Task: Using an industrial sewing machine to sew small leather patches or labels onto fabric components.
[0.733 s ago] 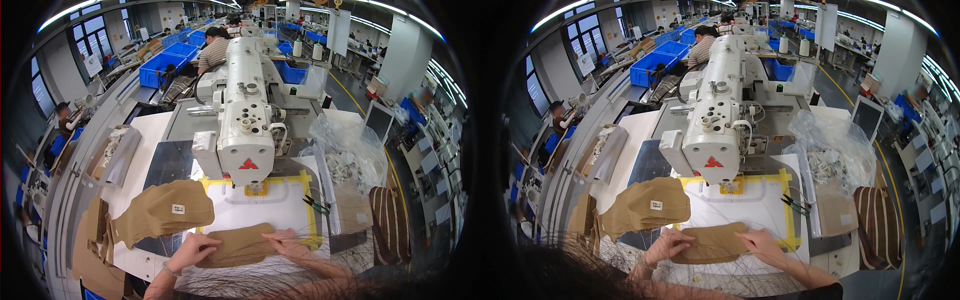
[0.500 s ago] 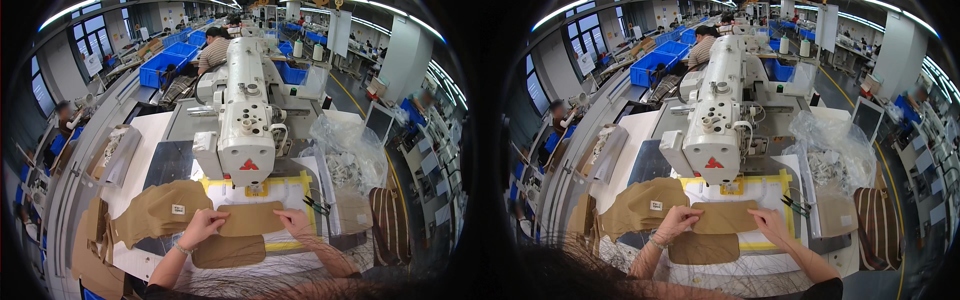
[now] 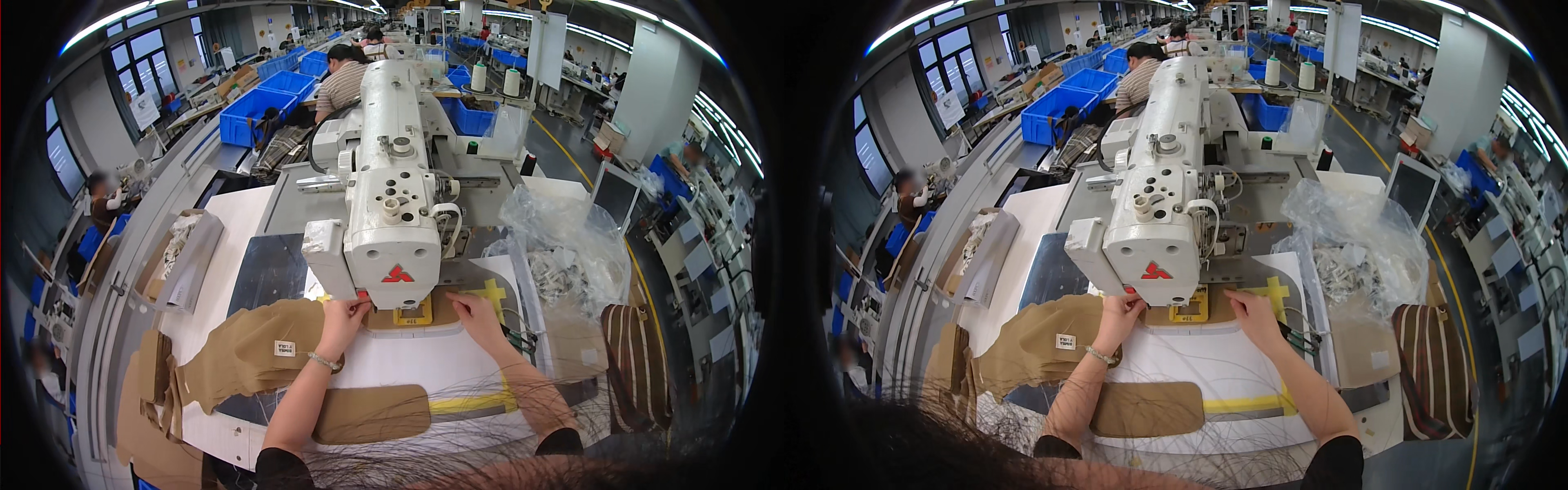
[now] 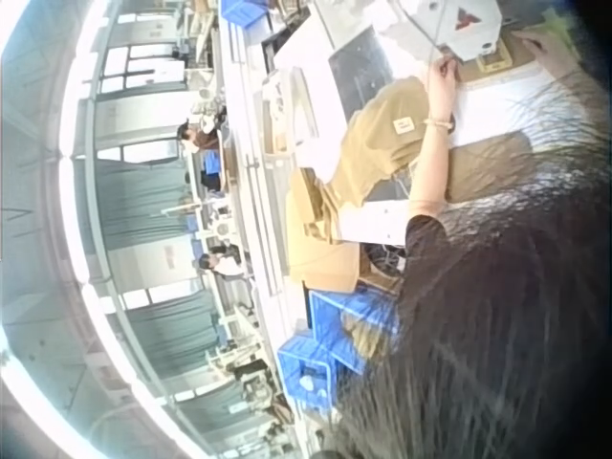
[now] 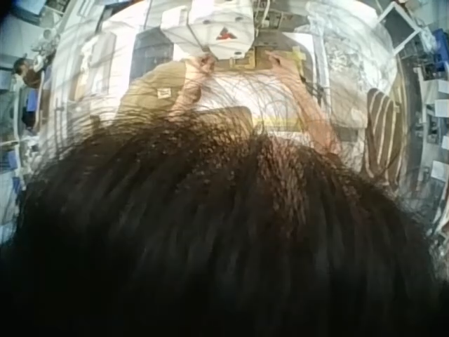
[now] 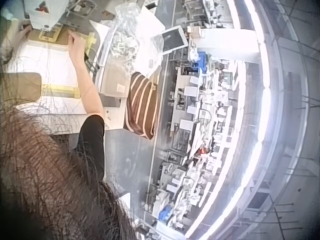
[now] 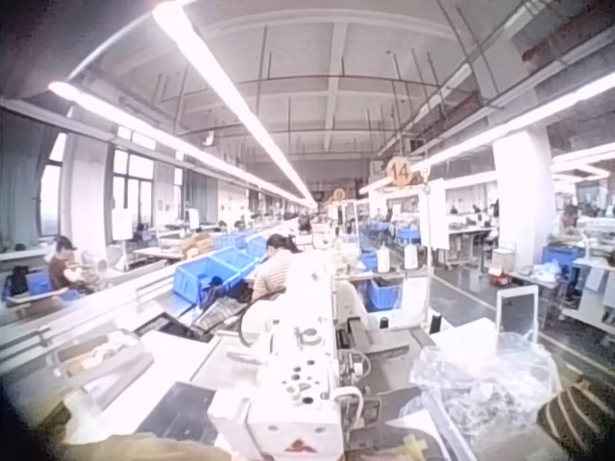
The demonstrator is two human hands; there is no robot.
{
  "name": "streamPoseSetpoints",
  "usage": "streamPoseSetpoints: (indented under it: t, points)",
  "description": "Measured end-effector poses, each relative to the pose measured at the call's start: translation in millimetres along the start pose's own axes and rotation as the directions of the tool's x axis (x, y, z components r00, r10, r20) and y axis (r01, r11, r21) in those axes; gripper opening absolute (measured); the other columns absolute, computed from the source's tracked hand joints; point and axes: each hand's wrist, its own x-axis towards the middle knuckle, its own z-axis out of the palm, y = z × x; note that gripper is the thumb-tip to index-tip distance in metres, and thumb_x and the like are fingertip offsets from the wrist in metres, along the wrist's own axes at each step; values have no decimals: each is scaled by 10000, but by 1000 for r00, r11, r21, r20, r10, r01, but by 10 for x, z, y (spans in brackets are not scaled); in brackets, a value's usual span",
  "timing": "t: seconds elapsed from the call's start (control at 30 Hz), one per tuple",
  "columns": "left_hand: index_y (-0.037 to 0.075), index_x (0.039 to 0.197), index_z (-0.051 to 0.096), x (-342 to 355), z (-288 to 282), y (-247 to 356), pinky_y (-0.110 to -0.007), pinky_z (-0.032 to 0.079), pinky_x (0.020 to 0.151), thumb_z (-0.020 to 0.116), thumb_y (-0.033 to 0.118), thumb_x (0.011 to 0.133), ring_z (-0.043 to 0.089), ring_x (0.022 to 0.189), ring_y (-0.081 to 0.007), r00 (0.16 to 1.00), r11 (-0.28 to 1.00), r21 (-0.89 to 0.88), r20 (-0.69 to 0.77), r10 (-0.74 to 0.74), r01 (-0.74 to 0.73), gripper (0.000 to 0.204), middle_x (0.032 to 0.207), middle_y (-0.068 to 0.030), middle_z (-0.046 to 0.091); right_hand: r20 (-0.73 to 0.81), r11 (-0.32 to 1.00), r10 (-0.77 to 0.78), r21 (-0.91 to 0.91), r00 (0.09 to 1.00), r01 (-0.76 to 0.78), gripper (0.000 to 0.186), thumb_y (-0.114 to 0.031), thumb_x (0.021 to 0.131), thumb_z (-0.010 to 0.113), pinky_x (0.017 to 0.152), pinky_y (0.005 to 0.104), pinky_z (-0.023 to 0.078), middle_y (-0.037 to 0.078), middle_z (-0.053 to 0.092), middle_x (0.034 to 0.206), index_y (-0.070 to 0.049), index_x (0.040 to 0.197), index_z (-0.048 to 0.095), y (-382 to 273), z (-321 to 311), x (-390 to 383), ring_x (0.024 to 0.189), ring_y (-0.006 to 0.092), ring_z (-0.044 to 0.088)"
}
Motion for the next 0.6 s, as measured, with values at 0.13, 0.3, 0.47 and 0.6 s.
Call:
streamPoseSetpoints:
  t: [0.13,0.3,0.47,0.6]
  points:
    - [47,925,751,-45,23,-65,-348,372,782,717,145,814,553,619,-255,991,995,24,-89,100,-98,152,631,-147,625,-75,968,-198,-174,977,182,242,-58,876,577,597,340,401,126,589,672,-39,1087,693,40,65,-37,566,235,530]
    - [68,929,757,-62,-14,-26,-353,341,829,722,170,807,559,643,-275,995,990,118,-39,87,-82,163,616,-121,622,-56,960,-166,-238,985,148,221,-73,863,587,726,376,355,94,579,727,-66,1051,704,-26,61,-84,669,258,551]
    - [76,948,758,-85,-46,14,-350,338,827,725,158,797,565,641,-260,984,962,215,-25,177,-167,175,615,-103,623,-38,957,-164,-250,986,149,203,-82,867,588,744,378,340,76,581,766,-71,1033,705,-46,47,-103,708,254,558]
    - [73,937,759,-80,-55,31,-344,338,827,735,160,787,562,610,-248,982,962,217,-42,182,-169,175,598,-90,617,-38,942,-196,-283,980,177,205,-99,859,612,746,375,341,67,580,787,-78,1044,699,-32,41,-107,741,245,563]
